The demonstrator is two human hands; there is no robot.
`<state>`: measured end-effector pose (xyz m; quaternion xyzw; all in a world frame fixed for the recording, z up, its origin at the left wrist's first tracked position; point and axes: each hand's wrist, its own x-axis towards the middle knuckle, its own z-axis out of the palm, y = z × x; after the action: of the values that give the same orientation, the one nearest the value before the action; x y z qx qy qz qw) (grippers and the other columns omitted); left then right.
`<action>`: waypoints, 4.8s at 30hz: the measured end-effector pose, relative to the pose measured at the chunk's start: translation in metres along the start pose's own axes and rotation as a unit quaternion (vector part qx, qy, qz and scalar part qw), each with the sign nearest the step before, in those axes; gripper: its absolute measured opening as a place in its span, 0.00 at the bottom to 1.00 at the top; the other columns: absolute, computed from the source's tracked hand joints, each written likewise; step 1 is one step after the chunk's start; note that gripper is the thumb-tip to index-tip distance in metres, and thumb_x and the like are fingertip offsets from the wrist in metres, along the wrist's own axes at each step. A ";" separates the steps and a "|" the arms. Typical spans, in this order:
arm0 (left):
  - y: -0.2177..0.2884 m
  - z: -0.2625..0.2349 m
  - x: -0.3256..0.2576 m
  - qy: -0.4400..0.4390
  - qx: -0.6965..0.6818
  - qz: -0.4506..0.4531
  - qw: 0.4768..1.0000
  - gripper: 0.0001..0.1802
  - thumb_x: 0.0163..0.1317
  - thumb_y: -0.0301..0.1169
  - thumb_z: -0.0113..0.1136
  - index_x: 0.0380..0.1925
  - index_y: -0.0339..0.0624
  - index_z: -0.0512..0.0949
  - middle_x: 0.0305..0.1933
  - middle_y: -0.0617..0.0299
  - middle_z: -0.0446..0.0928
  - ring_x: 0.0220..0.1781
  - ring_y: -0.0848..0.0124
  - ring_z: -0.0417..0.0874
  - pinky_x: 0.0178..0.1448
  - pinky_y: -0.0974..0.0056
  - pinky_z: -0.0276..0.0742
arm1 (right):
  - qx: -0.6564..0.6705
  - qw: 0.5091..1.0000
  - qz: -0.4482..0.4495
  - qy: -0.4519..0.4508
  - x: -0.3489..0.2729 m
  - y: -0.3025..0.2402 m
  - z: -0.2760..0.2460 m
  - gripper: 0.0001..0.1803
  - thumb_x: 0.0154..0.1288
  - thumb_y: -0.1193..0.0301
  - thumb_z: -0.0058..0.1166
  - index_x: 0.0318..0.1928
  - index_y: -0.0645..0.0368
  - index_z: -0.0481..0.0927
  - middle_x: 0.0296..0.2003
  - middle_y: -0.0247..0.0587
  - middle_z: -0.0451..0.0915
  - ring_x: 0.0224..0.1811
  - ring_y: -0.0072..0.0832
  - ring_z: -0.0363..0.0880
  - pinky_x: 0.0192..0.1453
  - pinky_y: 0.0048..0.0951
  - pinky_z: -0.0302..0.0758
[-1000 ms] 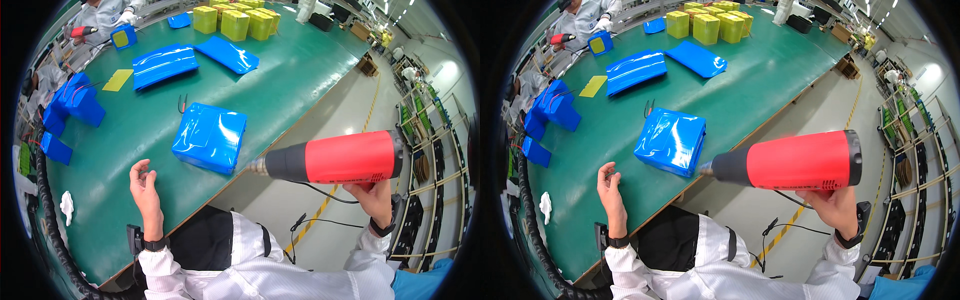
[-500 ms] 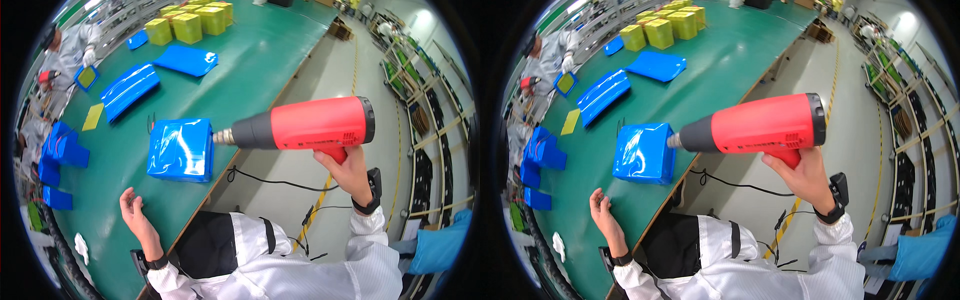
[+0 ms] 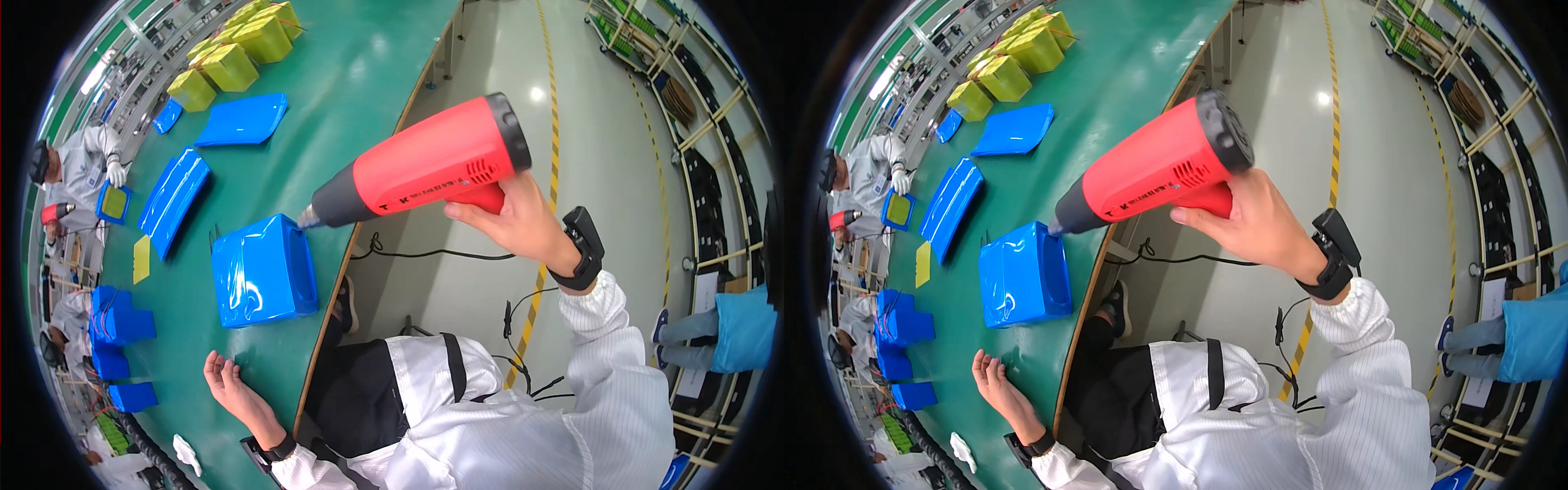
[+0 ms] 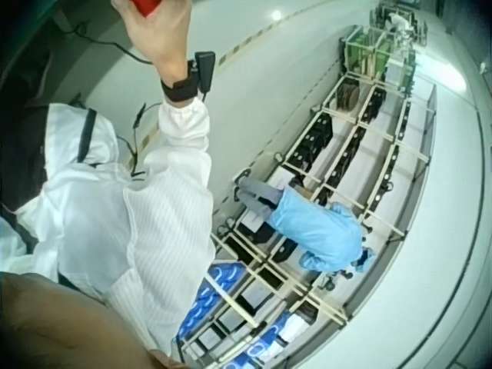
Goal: Apply heat shrink wrap and finalize assembly of lithium battery packs using a heat gun and tweezers.
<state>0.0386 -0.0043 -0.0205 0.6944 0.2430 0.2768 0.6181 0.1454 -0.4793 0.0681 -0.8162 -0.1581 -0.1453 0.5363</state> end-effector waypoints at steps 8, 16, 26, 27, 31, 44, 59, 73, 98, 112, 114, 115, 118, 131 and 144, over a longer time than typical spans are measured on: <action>0.006 0.002 0.000 0.000 0.020 0.001 1.000 0.17 0.72 0.22 0.55 0.59 0.39 0.75 0.54 0.62 0.72 0.54 0.74 0.73 0.57 0.68 0.68 | 0.018 1.000 0.008 -0.013 0.006 0.024 0.009 0.22 0.64 0.65 0.71 0.54 0.63 0.81 0.38 0.49 0.88 0.40 0.45 0.88 0.50 0.38 0.82; 0.014 0.008 -0.005 -0.010 0.019 0.003 1.000 0.18 0.72 0.23 0.58 0.60 0.38 0.74 0.56 0.61 0.71 0.56 0.73 0.73 0.59 0.66 0.69 | 0.009 0.999 0.032 0.005 0.004 0.032 0.014 0.20 0.64 0.64 0.71 0.51 0.60 0.83 0.39 0.48 0.88 0.41 0.47 0.87 0.50 0.40 0.82; 0.007 0.006 -0.001 -0.023 0.025 -0.006 0.999 0.18 0.73 0.22 0.56 0.61 0.38 0.73 0.56 0.60 0.71 0.57 0.72 0.74 0.62 0.66 0.70 | -0.008 0.999 0.034 -0.021 -0.003 0.034 0.010 0.22 0.64 0.62 0.71 0.54 0.58 0.82 0.40 0.50 0.88 0.42 0.51 0.87 0.50 0.42 0.82; 0.008 0.007 -0.002 -0.024 0.022 -0.003 0.999 0.18 0.73 0.22 0.56 0.61 0.38 0.73 0.56 0.60 0.71 0.57 0.72 0.74 0.62 0.66 0.71 | -0.026 0.999 0.037 -0.014 -0.007 0.032 0.010 0.23 0.63 0.62 0.71 0.54 0.58 0.82 0.39 0.50 0.88 0.41 0.51 0.86 0.49 0.43 0.82; 0.002 0.004 0.000 -0.033 0.014 0.008 0.999 0.17 0.74 0.22 0.55 0.61 0.37 0.73 0.56 0.60 0.71 0.55 0.72 0.74 0.63 0.67 0.72 | -0.039 0.998 0.028 -0.029 -0.013 0.025 0.003 0.23 0.62 0.61 0.72 0.53 0.58 0.82 0.38 0.51 0.87 0.40 0.53 0.85 0.47 0.45 0.82; -0.002 0.003 0.005 -0.023 0.042 0.006 0.999 0.18 0.74 0.21 0.54 0.62 0.34 0.73 0.60 0.55 0.74 0.61 0.69 0.76 0.66 0.66 0.71 | -0.060 0.996 0.009 -0.067 -0.041 0.001 -0.006 0.23 0.60 0.62 0.73 0.51 0.60 0.82 0.35 0.50 0.86 0.35 0.54 0.84 0.40 0.44 0.80; 0.011 0.050 -0.009 -0.088 0.090 0.060 0.990 0.28 0.71 0.17 0.53 0.71 0.33 0.67 0.71 0.50 0.72 0.74 0.61 0.72 0.77 0.58 0.65 | 0.055 0.996 0.059 -0.044 -0.072 0.000 -0.002 0.28 0.60 0.69 0.75 0.57 0.63 0.78 0.46 0.47 0.85 0.46 0.39 0.86 0.55 0.39 0.81; 0.121 0.138 0.092 -0.466 0.301 0.224 0.801 0.22 0.77 0.40 0.56 0.61 0.36 0.78 0.60 0.51 0.81 0.63 0.61 0.80 0.69 0.60 0.71 | 0.048 0.989 0.122 -0.062 -0.087 -0.009 -0.008 0.23 0.64 0.75 0.71 0.57 0.62 0.78 0.42 0.39 0.85 0.46 0.30 0.84 0.57 0.34 0.80; 0.066 -0.028 0.073 -0.153 0.290 0.001 0.945 0.28 0.79 0.46 0.52 0.62 0.31 0.77 0.59 0.51 0.80 0.61 0.65 0.78 0.68 0.61 0.69 | 0.040 0.999 -0.004 -0.014 -0.071 -0.015 0.058 0.16 0.59 0.74 0.74 0.47 0.61 0.84 0.38 0.46 0.87 0.36 0.48 0.86 0.42 0.37 0.81; 0.042 -0.086 0.035 -0.095 0.086 0.002 0.992 0.27 0.82 0.44 0.46 0.65 0.30 0.74 0.62 0.52 0.79 0.61 0.67 0.80 0.66 0.62 0.73 | 0.074 0.995 -0.042 -0.055 -0.032 -0.011 0.073 0.18 0.60 0.74 0.73 0.50 0.59 0.84 0.39 0.46 0.88 0.38 0.45 0.88 0.44 0.37 0.83; 0.037 -0.086 0.032 -0.087 0.058 -0.003 0.995 0.28 0.83 0.44 0.44 0.65 0.28 0.72 0.61 0.53 0.79 0.60 0.68 0.80 0.63 0.64 0.74 | 0.099 0.993 -0.015 -0.057 -0.035 -0.010 0.074 0.18 0.60 0.74 0.73 0.50 0.59 0.84 0.40 0.46 0.88 0.39 0.45 0.88 0.45 0.37 0.82; 0.035 -0.086 0.030 -0.087 0.057 -0.005 0.995 0.28 0.83 0.44 0.44 0.65 0.28 0.72 0.61 0.53 0.79 0.60 0.68 0.80 0.63 0.64 0.74 | 0.124 0.991 0.011 -0.056 -0.036 -0.010 0.074 0.18 0.60 0.74 0.73 0.50 0.60 0.83 0.40 0.47 0.88 0.39 0.45 0.88 0.46 0.37 0.82; 0.032 -0.083 0.021 -0.108 0.031 -0.009 0.994 0.29 0.83 0.45 0.43 0.66 0.29 0.71 0.60 0.54 0.79 0.59 0.70 0.80 0.59 0.65 0.74 | 0.085 0.994 -0.048 -0.041 -0.037 -0.012 0.074 0.18 0.60 0.75 0.73 0.50 0.61 0.83 0.41 0.48 0.87 0.40 0.46 0.87 0.46 0.37 0.82; -0.012 -0.086 0.019 -0.055 0.011 0.044 0.997 0.23 0.83 0.42 0.45 0.60 0.33 0.77 0.51 0.64 0.79 0.50 0.77 0.77 0.54 0.68 0.70 | -0.084 0.975 -0.135 -0.156 -0.109 0.017 0.052 0.31 0.52 0.67 0.78 0.56 0.59 0.79 0.49 0.44 0.78 0.46 0.46 0.76 0.48 0.42 0.70; -0.008 -0.076 0.015 -0.041 0.008 0.041 0.998 0.19 0.83 0.40 0.47 0.54 0.36 0.80 0.45 0.69 0.78 0.45 0.80 0.75 0.51 0.69 0.70 | -0.003 0.984 -0.092 -0.151 -0.082 -0.033 0.049 0.20 0.42 0.70 0.72 0.35 0.61 0.76 0.30 0.44 0.75 0.28 0.51 0.73 0.33 0.42 0.70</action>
<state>-0.0023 0.0622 -0.0207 0.7197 0.1907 0.2713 0.6100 0.0606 -0.4304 0.0435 -0.8126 -0.3109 -0.0697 0.4880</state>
